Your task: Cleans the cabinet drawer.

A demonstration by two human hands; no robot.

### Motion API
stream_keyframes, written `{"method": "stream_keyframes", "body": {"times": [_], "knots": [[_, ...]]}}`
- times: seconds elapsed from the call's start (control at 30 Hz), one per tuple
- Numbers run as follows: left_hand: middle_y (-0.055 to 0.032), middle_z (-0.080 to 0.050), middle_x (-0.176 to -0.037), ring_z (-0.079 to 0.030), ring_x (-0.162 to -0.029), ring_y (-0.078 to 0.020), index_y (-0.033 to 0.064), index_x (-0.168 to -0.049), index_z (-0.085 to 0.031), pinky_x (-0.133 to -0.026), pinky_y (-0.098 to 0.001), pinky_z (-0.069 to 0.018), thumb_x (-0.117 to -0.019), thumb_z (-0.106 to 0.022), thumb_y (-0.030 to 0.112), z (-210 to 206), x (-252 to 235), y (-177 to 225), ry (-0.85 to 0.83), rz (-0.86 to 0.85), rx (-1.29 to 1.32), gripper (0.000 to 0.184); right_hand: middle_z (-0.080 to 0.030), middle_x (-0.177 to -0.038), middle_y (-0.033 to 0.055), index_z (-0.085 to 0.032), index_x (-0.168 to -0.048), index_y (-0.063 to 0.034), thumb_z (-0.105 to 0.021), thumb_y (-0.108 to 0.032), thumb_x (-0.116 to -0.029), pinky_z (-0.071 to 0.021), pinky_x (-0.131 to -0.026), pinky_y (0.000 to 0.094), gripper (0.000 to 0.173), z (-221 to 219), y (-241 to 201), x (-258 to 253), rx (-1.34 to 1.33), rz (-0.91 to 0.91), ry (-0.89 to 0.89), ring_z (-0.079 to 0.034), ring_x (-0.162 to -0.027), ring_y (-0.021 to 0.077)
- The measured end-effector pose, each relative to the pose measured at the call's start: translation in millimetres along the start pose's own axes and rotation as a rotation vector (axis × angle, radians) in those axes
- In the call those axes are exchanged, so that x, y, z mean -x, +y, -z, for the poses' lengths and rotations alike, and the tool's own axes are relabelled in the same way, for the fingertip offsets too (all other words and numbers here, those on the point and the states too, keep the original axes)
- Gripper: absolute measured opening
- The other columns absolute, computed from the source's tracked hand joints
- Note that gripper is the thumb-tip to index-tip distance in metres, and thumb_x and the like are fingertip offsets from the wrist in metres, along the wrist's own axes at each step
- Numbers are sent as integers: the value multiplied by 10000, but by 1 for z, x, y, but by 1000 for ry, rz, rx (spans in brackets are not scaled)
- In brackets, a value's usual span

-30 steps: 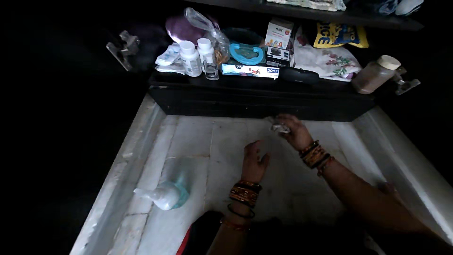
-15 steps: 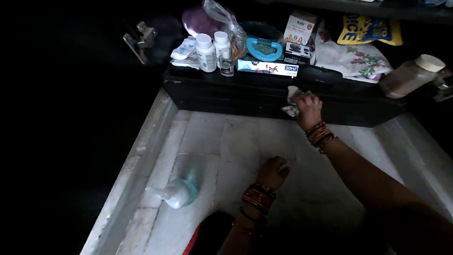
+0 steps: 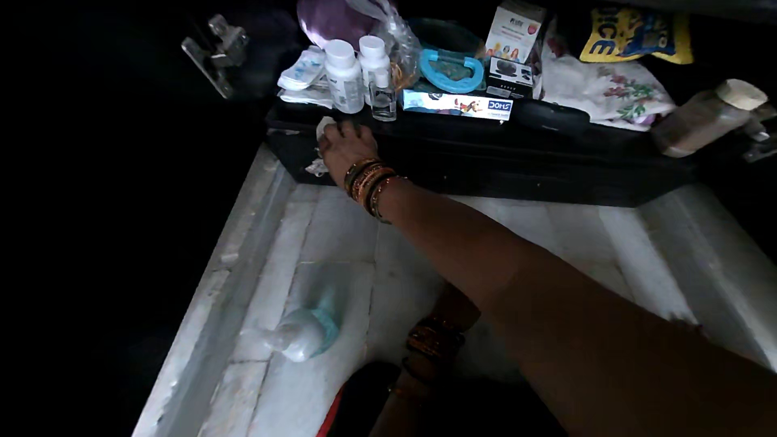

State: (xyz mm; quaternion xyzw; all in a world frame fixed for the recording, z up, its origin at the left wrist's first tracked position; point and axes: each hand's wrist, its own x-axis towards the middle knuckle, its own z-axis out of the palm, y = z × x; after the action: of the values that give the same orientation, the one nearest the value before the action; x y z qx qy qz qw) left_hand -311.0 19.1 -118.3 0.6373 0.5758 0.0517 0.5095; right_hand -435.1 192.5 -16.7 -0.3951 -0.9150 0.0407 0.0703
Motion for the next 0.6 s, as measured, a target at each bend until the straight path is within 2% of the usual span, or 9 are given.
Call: {"method": "stream_keyframes", "body": {"times": [0.07, 0.13, 0.17, 0.27, 0.33, 0.47, 0.6], "knots": [[-185, -564, -1449, -523, -1371, -282, -15, -1432, -538, -1169, -423, -382, -1085, -491, 381, 2, 3, 0, 0, -1, -20, 529, -521, -1531, 87, -646, -1386, -118, -571, -84, -1010, -354, -1134, 597, 385, -1, 12, 8, 10, 1, 31, -437, -1430, 351], [-163, -516, -1524, -458, -1442, -276, 20, -1482, -514, -1210, -433, -317, -1110, -416, 377, 10, 8, 4, -64, -11, -84, 525, -522, -1532, 100, -639, -1397, -113, -597, -90, -1000, -348, -1134, 606, 400, 3, 34, 32, -7, -55, 55, -447, -1424, 359], [-165, -545, -1490, -497, -1407, -267, 30, -1463, -539, -1190, -419, -355, -1101, -455, 344, 13, 12, 9, -41, -7, -50, 486, -528, -1529, 100, -639, -1397, -116, -638, -86, -971, -344, -1130, 614, 427, 5, 49, 47, -25, -101, 75, -452, -1419, 363], [-169, -590, -1426, -580, -1312, -240, 24, -1445, -542, -1136, -389, -436, -1075, -537, 271, 10, 17, 10, -20, -3, 99, 445, -562, -1491, 91, -632, -1407, -143, -783, -47, -811, -349, -1098, 646, 622, 10, 110, 102, -39, -250, 126, -459, -1402, 371], [-170, -609, -1387, -613, -1254, -234, 29, -1441, -539, -1097, -379, -468, -1067, -558, 255, 5, 14, 7, -29, -9, 130, 438, -571, -1482, 94, -635, -1398, -152, -820, -52, -765, -355, -1089, 658, 667, 15, 157, 144, -14, -335, 150, -460, -1404, 380], [-184, -629, -1333, -636, -1198, -237, 19, -1415, -553, -1060, -375, -490, -1056, -579, 233, -2, 12, 9, -34, -3, 110, 419, -601, -1437, 126, -653, -1373, -170, -842, -85, -752, -348, -1082, 702, 654, 28, 247, 225, 21, -487, 190, -479, -1382, 414], [-176, -643, -1296, -646, -1155, -224, 14, -1390, -572, -1031, -370, -506, -1049, -590, 233, -7, 13, 5, -25, -7, 115, 406, -573, -1456, 190, -639, -1379, -115, -820, -33, -750, -327, -1073, 743, 660, 45, 326, 298, 32, -668, 203, -452, -1390, 479]]}}
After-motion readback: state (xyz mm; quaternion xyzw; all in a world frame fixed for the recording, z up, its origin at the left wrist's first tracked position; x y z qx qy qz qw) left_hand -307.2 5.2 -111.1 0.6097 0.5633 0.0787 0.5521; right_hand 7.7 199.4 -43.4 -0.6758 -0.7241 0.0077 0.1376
